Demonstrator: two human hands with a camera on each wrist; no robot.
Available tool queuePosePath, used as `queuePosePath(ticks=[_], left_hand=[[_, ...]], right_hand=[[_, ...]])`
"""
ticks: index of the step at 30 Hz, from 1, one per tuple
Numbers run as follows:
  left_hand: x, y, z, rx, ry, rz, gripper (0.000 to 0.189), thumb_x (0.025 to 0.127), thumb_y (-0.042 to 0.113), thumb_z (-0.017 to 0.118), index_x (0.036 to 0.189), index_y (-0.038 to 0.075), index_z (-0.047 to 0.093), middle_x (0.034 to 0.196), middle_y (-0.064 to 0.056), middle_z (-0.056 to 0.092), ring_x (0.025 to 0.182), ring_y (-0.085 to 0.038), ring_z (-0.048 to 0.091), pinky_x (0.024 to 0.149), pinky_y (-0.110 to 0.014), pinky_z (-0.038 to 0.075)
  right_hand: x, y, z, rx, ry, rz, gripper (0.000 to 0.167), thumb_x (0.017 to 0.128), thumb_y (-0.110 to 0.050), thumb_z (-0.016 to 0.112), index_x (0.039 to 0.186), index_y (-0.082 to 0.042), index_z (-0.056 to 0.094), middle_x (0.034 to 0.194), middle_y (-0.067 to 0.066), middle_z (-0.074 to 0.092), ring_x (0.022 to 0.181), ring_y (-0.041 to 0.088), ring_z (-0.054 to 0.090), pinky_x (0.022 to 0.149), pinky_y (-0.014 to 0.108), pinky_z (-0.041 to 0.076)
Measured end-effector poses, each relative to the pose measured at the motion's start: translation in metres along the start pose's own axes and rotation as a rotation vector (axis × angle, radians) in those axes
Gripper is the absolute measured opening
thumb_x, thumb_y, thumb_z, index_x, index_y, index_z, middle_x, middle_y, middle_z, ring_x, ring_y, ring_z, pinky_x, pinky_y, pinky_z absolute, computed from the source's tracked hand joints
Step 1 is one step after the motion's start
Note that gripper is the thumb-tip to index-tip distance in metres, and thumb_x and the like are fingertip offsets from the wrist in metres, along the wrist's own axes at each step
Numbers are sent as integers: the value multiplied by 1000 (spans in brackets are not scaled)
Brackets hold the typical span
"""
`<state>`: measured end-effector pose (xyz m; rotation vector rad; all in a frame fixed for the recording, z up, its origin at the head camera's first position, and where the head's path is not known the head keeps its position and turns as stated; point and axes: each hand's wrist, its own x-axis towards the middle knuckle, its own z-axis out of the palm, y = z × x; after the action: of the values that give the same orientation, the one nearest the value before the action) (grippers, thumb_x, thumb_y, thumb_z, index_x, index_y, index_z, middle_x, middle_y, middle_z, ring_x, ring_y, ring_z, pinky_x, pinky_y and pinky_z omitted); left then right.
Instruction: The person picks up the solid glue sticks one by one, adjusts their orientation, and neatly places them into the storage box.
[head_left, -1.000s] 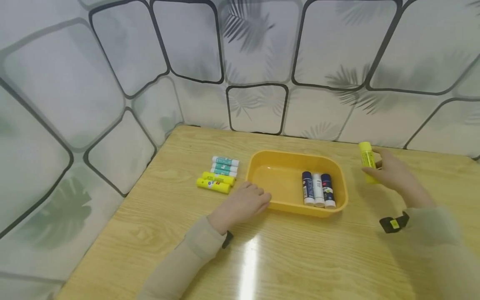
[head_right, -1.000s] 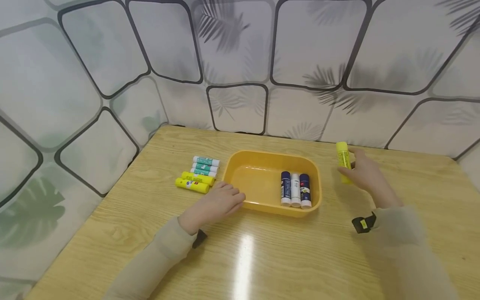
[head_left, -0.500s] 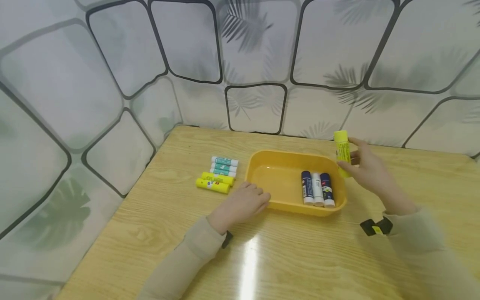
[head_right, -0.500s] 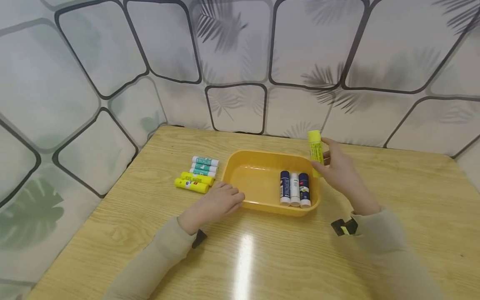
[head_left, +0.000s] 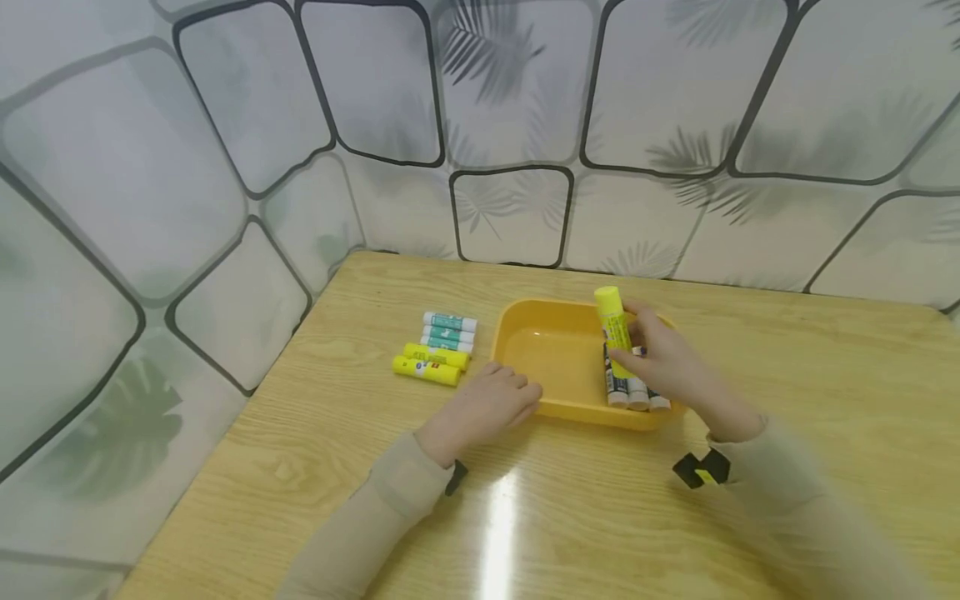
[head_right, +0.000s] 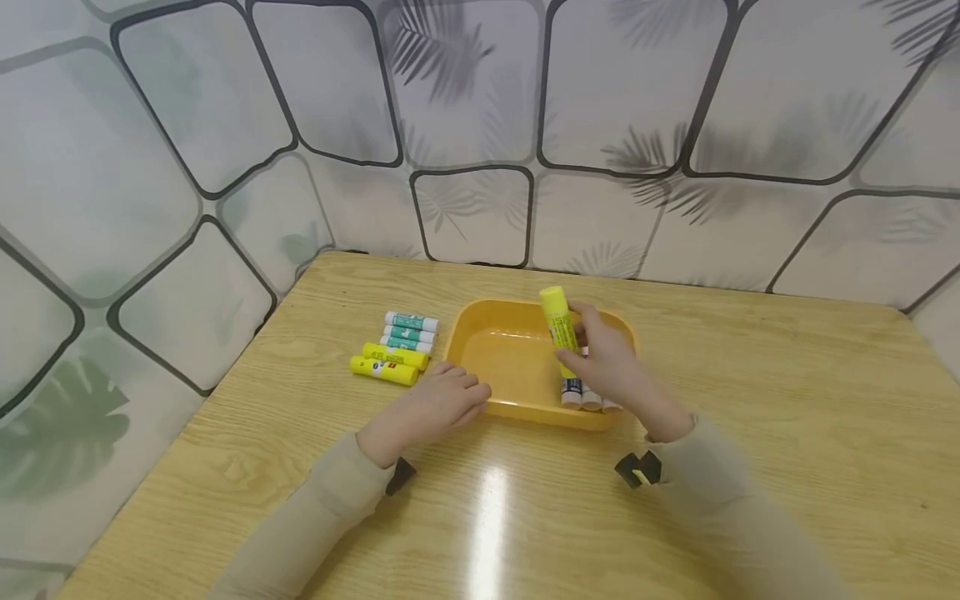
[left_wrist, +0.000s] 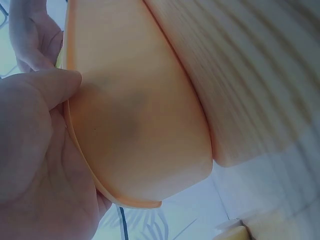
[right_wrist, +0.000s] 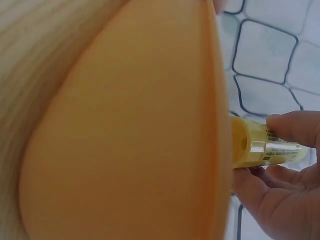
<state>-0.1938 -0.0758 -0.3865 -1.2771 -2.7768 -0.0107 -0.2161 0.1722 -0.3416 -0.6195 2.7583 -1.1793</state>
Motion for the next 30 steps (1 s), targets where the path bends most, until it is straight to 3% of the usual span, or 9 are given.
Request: queuePosePath(ticks=[7, 11, 21, 26, 30], left_hand=[[1, 0, 0, -11, -6, -2, 17, 95, 27, 39, 91, 19, 54, 81, 6, 55, 74, -12, 44, 79, -28, 33], [1, 1, -1, 5, -8, -7, 19, 95, 28, 38, 93, 18, 55, 83, 5, 56, 76, -12, 46, 80, -28, 33], [1, 0, -1, 10, -18, -11, 20, 95, 28, 38, 96, 18, 55, 85, 4, 57, 78, -13, 48, 81, -28, 33], [1, 0, 0, 10, -20, -14, 20, 95, 28, 38, 95, 18, 55, 85, 4, 57, 78, -13, 47, 81, -28, 33], [1, 0, 0, 8, -26, -15, 20, 95, 29, 38, 94, 18, 54, 84, 5, 57, 78, -13, 47, 82, -29, 33]], right_hand=[[5, 1, 23, 69, -7, 33, 54, 84, -3, 56, 126, 5, 24, 110, 27, 49, 96, 36, 52, 72, 39, 48], [6, 4, 31, 86, 6, 42, 46, 83, -6, 58, 118, 7, 30, 105, 26, 50, 89, 33, 53, 69, 37, 47], [11, 15, 45, -62, 16, 59, 36, 79, -14, 64, 104, 4, 44, 86, 14, 58, 72, 22, 54, 58, 31, 45], [13, 18, 50, -167, 20, 42, 43, 78, -13, 64, 109, 5, 40, 85, 15, 56, 74, 25, 56, 60, 34, 46], [14, 19, 51, -198, 24, 20, 63, 77, -12, 64, 126, 4, 27, 74, 11, 53, 60, 21, 51, 50, 30, 42]])
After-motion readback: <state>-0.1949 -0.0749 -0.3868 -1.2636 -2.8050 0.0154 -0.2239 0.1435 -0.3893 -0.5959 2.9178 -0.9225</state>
